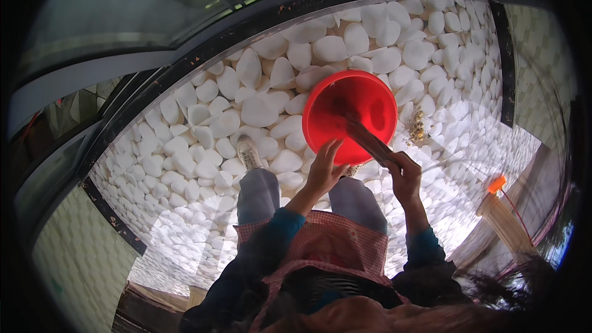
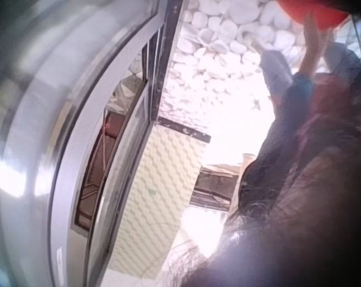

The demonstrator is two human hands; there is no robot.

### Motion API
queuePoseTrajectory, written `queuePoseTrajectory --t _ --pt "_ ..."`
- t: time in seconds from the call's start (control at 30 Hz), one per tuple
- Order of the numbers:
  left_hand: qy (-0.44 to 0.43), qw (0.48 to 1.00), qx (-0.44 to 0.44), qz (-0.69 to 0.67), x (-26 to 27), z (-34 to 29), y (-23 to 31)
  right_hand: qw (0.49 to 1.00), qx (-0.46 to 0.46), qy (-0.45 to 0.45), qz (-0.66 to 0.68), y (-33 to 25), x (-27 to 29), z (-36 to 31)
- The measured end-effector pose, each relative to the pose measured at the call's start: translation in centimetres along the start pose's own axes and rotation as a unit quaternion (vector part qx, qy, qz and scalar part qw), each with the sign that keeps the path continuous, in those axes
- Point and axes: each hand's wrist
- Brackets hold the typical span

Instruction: The person wipes the exterior door frame and threshold with a cloth, repeatedly dipping the cloth into a red bucket of water. They clean the lower metal frame, the threshold, and the upper frame, then briefly open the door to wipe the interior threshold before closing it and continuing to wipe the exterior frame.

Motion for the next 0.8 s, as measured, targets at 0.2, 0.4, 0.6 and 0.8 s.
queuePoseTrajectory --t 0.2,0.4,0.6,0.8 --pt "-0.060 0.998 -0.022 -0.006 -2.1 5.1 2.2 0.980 0.197 0.034 -0.010 -7.3 7.3 -2.5" --pt "-0.050 0.997 -0.056 -0.034 -3.0 5.2 -1.8 0.940 0.263 0.180 0.122 -6.2 7.2 -2.0" --pt "-0.026 0.994 0.094 -0.053 -2.3 2.1 -3.8 0.992 0.044 0.086 0.087 0.5 0.2 2.9" --pt "-0.042 0.920 0.185 -0.344 -2.1 1.8 -3.1 0.934 -0.178 0.036 0.309 10.9 -9.4 6.4"
Point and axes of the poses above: each hand's wrist, its own z-axis towards the middle knuckle, its own x-axis out of the back of the hand, y = z × x, and after that the axes turned 9 degrees about -z, right-handed
